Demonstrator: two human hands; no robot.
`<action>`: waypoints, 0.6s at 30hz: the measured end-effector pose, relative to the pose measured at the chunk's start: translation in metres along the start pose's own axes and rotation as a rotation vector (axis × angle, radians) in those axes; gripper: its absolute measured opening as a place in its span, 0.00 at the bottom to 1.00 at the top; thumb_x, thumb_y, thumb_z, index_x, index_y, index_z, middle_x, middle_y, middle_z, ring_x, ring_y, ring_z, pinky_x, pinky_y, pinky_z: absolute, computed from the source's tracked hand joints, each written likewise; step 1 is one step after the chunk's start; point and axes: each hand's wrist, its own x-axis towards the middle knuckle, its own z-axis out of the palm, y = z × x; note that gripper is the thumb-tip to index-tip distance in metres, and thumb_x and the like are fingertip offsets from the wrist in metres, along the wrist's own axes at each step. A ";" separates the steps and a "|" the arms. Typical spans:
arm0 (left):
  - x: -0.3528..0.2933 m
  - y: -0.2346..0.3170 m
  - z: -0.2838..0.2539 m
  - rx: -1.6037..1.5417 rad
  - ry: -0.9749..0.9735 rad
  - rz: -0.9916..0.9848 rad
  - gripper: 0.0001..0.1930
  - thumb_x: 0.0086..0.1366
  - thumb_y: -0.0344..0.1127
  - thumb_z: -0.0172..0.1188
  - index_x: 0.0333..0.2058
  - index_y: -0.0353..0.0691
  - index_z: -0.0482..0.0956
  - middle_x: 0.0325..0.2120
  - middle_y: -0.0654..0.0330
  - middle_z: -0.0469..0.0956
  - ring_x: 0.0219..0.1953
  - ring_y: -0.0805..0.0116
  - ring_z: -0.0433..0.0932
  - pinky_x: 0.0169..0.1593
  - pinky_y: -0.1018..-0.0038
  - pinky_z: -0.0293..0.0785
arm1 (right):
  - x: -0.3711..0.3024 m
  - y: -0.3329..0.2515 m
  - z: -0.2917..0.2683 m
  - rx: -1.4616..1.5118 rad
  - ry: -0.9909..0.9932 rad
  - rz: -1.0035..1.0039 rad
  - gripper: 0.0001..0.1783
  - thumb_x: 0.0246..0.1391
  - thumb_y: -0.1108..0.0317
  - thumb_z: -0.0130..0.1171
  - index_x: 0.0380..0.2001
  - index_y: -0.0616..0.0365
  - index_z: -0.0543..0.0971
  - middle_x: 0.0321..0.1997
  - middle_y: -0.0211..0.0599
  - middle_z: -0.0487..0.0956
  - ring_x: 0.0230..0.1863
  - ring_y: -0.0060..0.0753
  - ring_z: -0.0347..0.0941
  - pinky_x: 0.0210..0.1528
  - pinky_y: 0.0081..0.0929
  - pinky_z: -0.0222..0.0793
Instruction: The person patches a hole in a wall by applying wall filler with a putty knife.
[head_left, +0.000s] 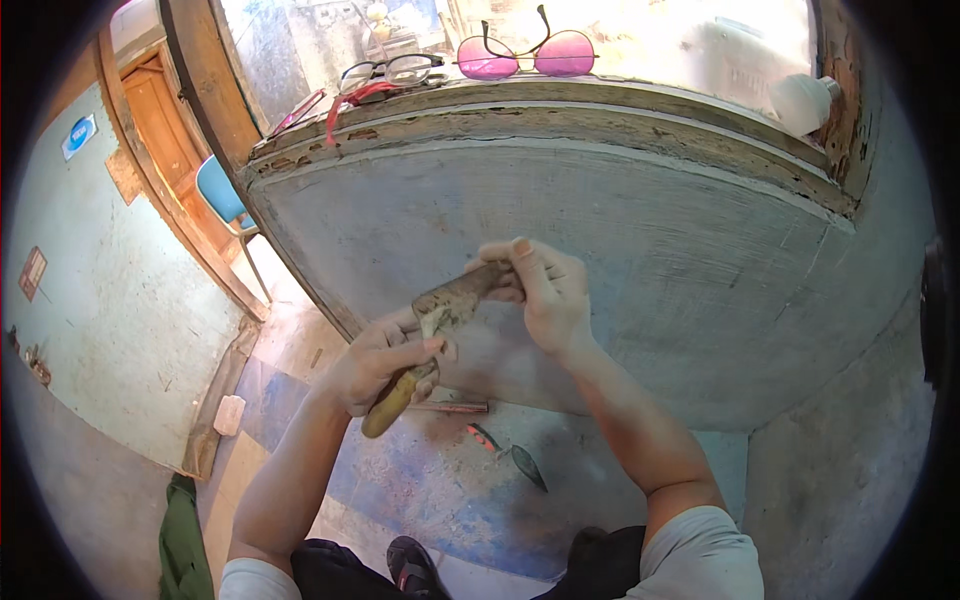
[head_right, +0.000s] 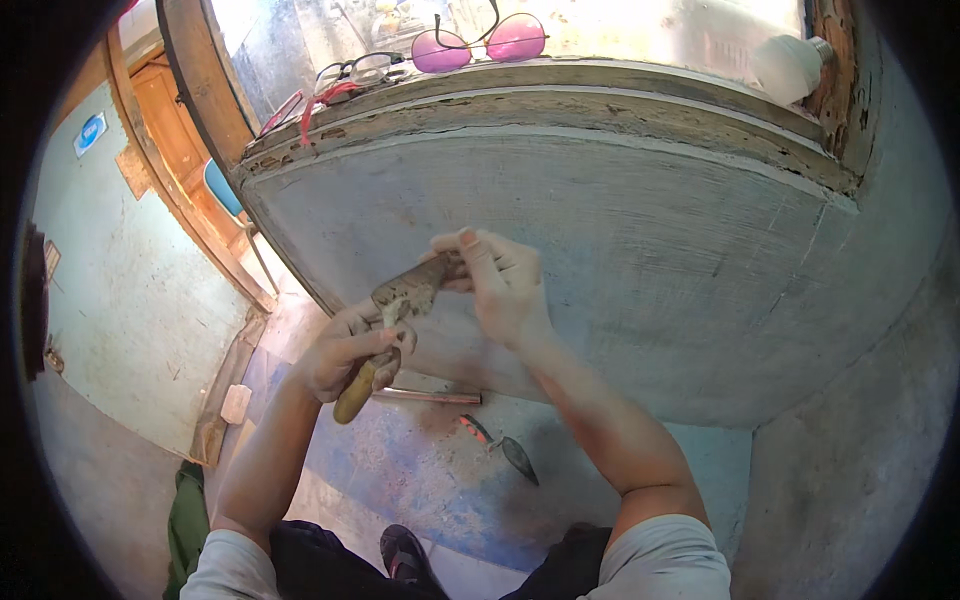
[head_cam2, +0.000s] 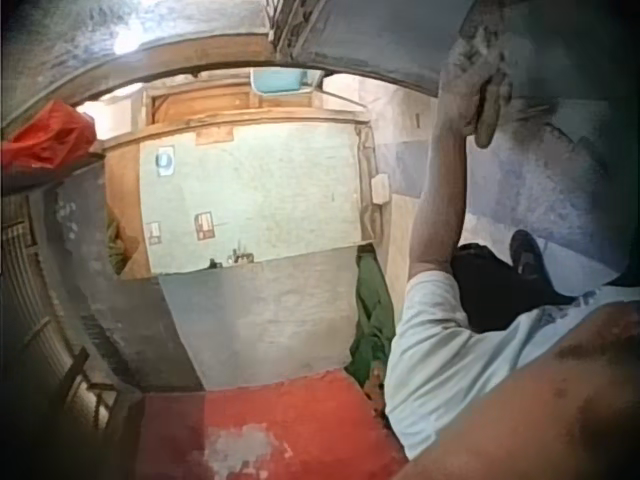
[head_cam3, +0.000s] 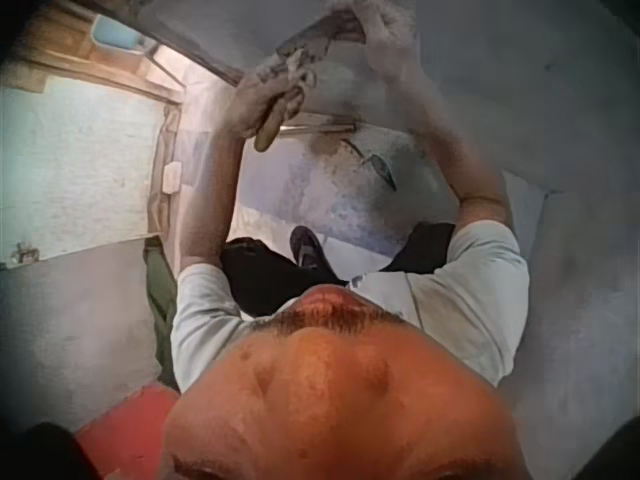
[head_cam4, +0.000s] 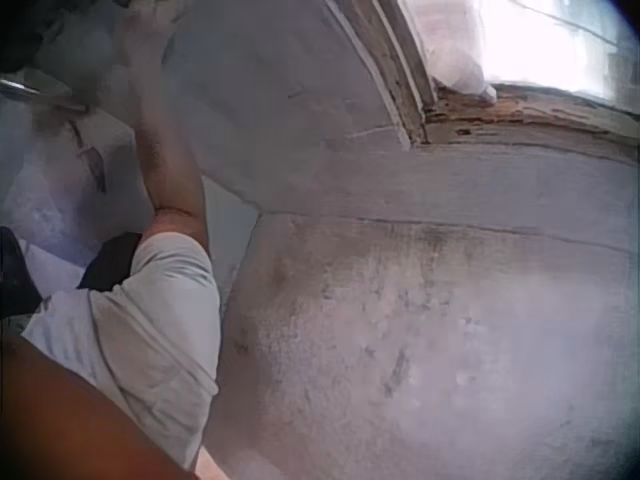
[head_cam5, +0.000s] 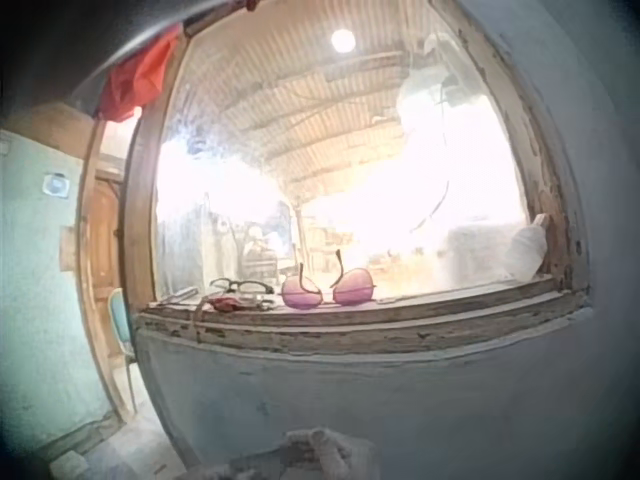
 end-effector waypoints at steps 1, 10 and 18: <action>0.004 0.000 0.000 0.059 0.089 0.101 0.30 0.77 0.50 0.58 0.67 0.36 0.64 0.36 0.51 0.80 0.24 0.70 0.78 0.27 0.75 0.76 | 0.006 -0.001 -0.003 0.048 0.095 -0.064 0.27 0.78 0.52 0.50 0.47 0.70 0.85 0.36 0.40 0.87 0.37 0.27 0.85 0.40 0.24 0.83; 0.053 -0.005 0.022 -0.071 0.495 0.387 0.37 0.80 0.68 0.38 0.61 0.37 0.69 0.31 0.54 0.79 0.30 0.70 0.71 0.39 0.73 0.71 | 0.002 -0.019 -0.026 -0.117 0.223 -0.285 0.27 0.78 0.53 0.51 0.41 0.70 0.85 0.28 0.41 0.86 0.31 0.27 0.84 0.37 0.26 0.81; 0.107 -0.011 0.004 0.107 0.602 0.735 0.32 0.80 0.66 0.42 0.31 0.41 0.69 0.20 0.67 0.61 0.25 0.72 0.67 0.32 0.73 0.69 | 0.001 -0.023 -0.030 -0.118 0.220 -0.309 0.27 0.78 0.55 0.51 0.37 0.70 0.85 0.23 0.41 0.84 0.26 0.26 0.82 0.33 0.24 0.78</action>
